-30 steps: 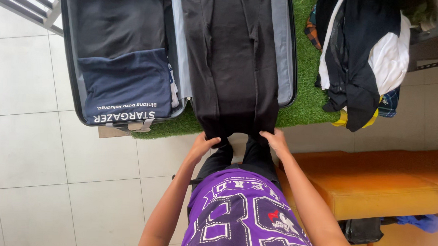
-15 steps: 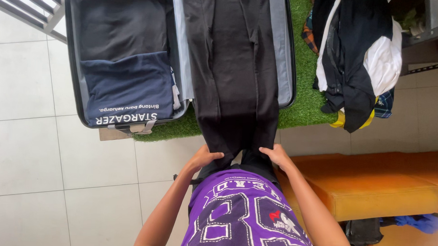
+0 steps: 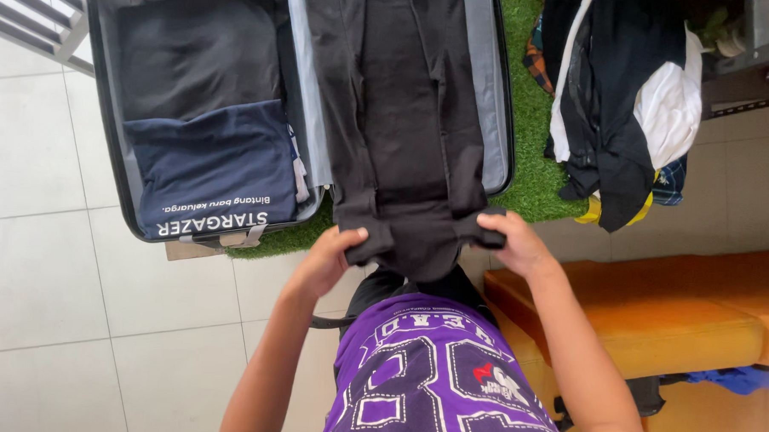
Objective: The person packs a suitcase by placing clothes inside and smoothing them down.
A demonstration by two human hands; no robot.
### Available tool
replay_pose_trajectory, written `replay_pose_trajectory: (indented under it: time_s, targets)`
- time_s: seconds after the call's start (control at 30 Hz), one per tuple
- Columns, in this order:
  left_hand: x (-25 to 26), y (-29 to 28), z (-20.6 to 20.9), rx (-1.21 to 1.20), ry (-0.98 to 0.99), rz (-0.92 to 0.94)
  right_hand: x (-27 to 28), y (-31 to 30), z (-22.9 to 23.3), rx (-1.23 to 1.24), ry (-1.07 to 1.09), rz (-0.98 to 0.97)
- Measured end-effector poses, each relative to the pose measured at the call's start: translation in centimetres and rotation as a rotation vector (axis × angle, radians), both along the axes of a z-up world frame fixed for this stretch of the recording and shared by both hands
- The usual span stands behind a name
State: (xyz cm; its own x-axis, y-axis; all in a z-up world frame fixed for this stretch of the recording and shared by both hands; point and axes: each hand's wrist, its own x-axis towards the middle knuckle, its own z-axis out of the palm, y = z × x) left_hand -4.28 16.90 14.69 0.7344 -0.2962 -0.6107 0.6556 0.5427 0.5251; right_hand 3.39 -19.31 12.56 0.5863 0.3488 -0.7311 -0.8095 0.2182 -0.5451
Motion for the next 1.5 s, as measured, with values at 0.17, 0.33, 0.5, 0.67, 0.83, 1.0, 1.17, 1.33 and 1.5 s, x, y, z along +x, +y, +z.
replay_pose_trajectory:
  time_s: [0.17, 0.33, 0.5, 0.67, 0.83, 1.0, 1.17, 1.33, 1.5]
  targets:
    - [7.9, 1.9, -0.1, -0.037, 0.074, 0.157, 9.6, 2.6, 0.8, 0.164, 0.038, -0.023]
    - [17.1, 3.7, -4.0, -0.015, 0.122, 0.197, 19.5, 5.2, -1.0, 0.150, 0.122, -0.088]
    - [23.7, 4.6, -7.8, 0.013, 0.236, 0.271, 25.8, 8.1, -2.7, 0.113, 0.131, -0.039]
    - [23.7, 5.1, -8.8, 0.180, 0.273, 0.200, 27.6, 8.2, -1.4, 0.172, 0.148, 0.131]
    - [21.8, 5.3, -7.7, 0.683, 0.120, 0.060, 27.5, 5.4, -4.1, -0.291, -0.425, 0.237]
    - [23.3, 4.5, -4.8, 1.595, -0.567, 0.176, 28.6, 6.5, -4.3, -0.743, -0.990, 0.184]
    - [26.3, 4.7, -6.0, 1.611, -0.507, 0.160, 28.8, 8.4, -3.0, -0.784, -1.049, 0.144]
    - [26.4, 5.1, -5.6, 1.519, -0.307, 0.249, 30.1, 7.9, -3.4, -0.624, -0.961, 0.063]
    - [25.4, 5.3, -5.7, 1.364, -0.318, 0.184, 29.6, 7.8, -3.7, -0.448, -0.882, 0.056]
